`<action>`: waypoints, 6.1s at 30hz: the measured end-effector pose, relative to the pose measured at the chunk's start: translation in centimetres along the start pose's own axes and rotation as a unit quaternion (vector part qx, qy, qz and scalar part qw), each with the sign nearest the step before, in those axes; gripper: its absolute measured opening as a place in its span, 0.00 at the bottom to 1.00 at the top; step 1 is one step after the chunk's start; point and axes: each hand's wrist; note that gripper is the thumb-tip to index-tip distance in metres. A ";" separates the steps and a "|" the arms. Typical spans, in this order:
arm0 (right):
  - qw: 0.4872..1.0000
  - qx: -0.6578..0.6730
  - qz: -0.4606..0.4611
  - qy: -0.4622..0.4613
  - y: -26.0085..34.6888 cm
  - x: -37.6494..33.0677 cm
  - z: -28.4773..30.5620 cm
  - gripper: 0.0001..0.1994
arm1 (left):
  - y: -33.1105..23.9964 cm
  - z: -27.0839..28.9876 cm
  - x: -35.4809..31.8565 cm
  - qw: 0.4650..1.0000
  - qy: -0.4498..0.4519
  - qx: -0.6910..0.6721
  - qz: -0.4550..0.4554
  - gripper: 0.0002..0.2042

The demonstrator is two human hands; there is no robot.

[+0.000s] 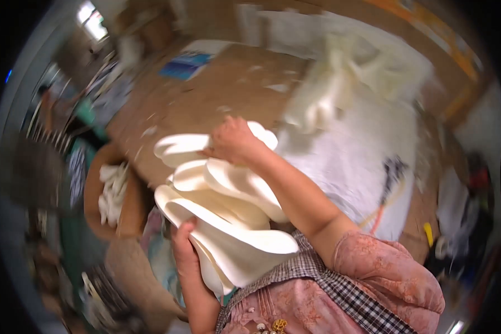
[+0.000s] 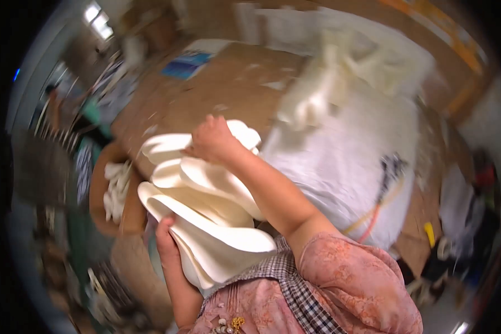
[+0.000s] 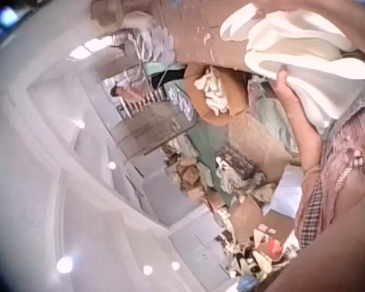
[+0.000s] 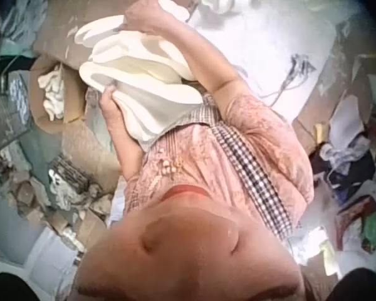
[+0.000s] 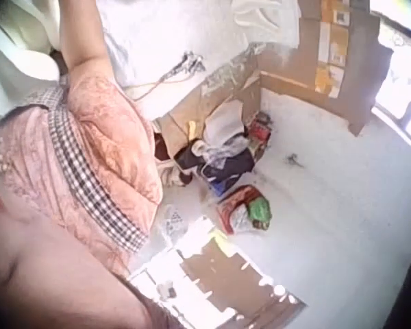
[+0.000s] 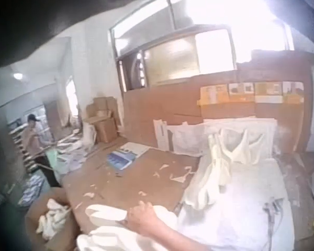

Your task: Sorting foam components and applying spray adhesive at a workbench.

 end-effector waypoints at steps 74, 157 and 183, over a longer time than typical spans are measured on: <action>0.774 0.378 -0.497 -0.100 3.6 -43.7 13.1 0.28 | 25.2 -26.8 14.7 0.862 0.360 0.236 0.267 0.18; 0.678 0.453 -0.485 -0.317 -14.1 -63.0 12.2 0.25 | 41.8 -41.3 2.5 0.400 0.509 0.641 -0.412 0.33; 0.700 0.486 -0.432 -0.295 -2.2 -52.0 17.0 0.33 | 23.5 -27.0 12.6 0.857 0.404 0.020 0.320 0.19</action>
Point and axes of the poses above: each hand's wrist, its own x-axis towards the middle knuckle, its own z-axis out of the back of the hand, y = z × x, and after that the axes turned 3 degrees about y, right-handed
